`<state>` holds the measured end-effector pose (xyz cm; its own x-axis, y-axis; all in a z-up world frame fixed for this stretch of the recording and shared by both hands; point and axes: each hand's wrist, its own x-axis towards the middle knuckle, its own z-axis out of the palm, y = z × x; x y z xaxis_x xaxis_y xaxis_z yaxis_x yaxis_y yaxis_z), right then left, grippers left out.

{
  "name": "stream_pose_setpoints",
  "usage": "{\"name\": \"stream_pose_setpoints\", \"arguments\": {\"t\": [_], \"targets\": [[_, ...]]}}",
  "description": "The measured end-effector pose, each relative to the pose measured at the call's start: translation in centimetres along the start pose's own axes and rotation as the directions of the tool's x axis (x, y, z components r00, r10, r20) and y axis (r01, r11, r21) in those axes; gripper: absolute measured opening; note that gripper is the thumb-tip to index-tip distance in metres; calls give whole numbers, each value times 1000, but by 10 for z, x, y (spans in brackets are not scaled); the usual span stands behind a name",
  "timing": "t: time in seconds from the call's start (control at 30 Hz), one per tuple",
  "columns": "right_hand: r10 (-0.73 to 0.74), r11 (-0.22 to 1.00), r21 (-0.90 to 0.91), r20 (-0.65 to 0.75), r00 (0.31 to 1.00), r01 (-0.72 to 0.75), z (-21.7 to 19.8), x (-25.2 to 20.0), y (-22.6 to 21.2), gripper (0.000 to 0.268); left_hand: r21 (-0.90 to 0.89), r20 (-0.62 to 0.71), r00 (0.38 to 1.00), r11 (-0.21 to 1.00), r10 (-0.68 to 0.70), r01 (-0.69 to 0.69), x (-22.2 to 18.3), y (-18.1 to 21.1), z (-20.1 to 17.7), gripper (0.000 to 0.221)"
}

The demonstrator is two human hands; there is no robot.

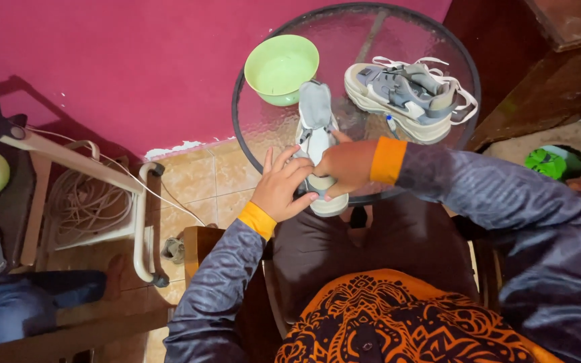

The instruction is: Cleaning shoe insoles using a toothbrush and a bowl of water at a table.

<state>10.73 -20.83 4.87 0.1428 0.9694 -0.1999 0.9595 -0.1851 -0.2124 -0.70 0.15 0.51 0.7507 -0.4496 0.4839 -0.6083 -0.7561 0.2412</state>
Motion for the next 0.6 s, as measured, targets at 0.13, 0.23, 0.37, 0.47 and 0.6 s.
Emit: {"name": "stream_pose_setpoints", "arguments": {"t": [0.13, 0.23, 0.37, 0.47, 0.6], "targets": [[-121, 957, -289, -314, 942, 27, -24, -25, -83, 40, 47, -27, 1000, 999, 13, -11, -1, -3, 6, 52], [-452, 802, -598, -581, 677, 22, -33, -44, -146, 42, 71, 14, 1000, 997, -11, 10, -3, -8, 15, 55], [-415, 797, -604, -565, 714, -14, -19, -74, -170, 39, 74, 6, 1000, 997, -9, 9, -3, -6, 13, 53], [-374, 792, -608, -551, 746, -51, -8, -104, -209, 37, 85, -4, 999, 996, -39, 39, -2, 3, 11, 50], [-385, 785, -617, -556, 736, -56, -4, -128, -284, 34, 62, -31, 990, 989, -136, 137, -8, 22, 19, 66]]}}
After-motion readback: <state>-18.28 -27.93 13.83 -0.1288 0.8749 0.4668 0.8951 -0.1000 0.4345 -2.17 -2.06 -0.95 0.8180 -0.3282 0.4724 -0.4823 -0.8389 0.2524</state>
